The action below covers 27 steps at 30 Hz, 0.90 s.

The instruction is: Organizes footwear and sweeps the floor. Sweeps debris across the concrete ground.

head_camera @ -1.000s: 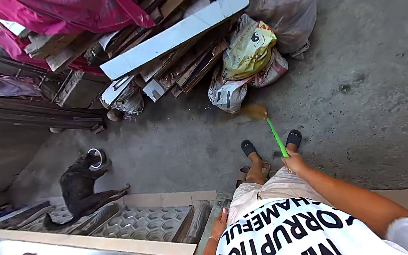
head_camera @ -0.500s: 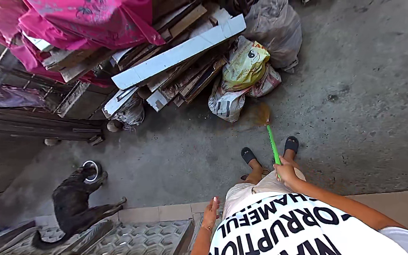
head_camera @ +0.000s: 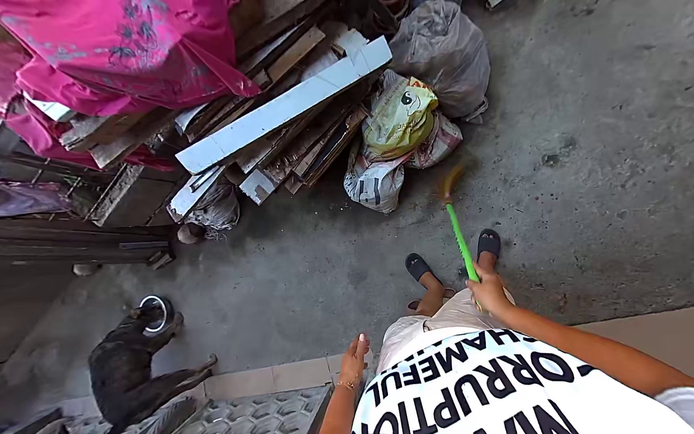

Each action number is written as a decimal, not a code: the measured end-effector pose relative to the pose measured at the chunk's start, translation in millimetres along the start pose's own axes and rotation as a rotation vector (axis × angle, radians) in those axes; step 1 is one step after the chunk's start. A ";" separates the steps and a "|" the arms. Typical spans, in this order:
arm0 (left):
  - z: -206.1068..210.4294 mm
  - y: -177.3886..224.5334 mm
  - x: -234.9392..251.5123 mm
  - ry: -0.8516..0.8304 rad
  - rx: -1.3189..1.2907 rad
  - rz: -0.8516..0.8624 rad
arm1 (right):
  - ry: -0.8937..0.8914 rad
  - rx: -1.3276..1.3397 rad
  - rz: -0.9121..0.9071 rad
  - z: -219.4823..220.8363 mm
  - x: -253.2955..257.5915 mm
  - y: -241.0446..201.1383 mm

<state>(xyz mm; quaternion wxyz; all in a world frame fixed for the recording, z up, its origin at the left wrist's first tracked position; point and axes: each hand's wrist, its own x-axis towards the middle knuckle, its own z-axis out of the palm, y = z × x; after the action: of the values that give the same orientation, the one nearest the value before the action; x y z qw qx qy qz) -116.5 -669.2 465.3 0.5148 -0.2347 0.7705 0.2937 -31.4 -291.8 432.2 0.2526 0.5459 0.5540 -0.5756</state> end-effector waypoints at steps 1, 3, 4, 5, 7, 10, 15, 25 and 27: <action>2.2 -2.8 1.7 -0.013 0.026 -0.001 | -0.045 -0.052 -0.021 -7.4 -12.0 8.4; 5.9 -10.3 7.7 -0.059 0.150 0.036 | -0.131 -0.113 -0.026 -24.7 -10.8 16.2; 7.8 -12.7 9.9 -0.077 0.222 0.066 | -0.161 -0.117 -0.012 -34.2 0.7 13.6; 9.5 -14.3 10.9 -0.088 0.277 0.089 | -0.170 -0.109 0.006 -43.7 17.4 8.0; 11.1 -13.2 9.7 -0.090 0.310 0.103 | -0.114 -0.062 0.024 -60.0 59.8 -5.6; 13.0 2.1 0.6 -0.073 0.254 0.060 | 0.092 0.081 0.038 -78.3 108.7 -19.5; 21.8 11.0 -3.1 -0.056 0.200 0.008 | 0.175 -0.202 -0.159 -70.6 63.1 15.6; 50.2 29.8 -11.8 -0.075 0.283 0.065 | -0.256 -0.510 0.026 -84.0 86.1 39.2; 52.3 32.2 -18.8 -0.045 0.221 0.048 | -0.108 -0.394 0.056 -126.1 108.2 20.8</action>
<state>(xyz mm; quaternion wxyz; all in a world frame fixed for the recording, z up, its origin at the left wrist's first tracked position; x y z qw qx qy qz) -96.8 -608.7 474.1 0.5477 -0.1515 0.7916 0.2245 1.3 -147.9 352.8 0.3997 0.4697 0.6261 -0.4771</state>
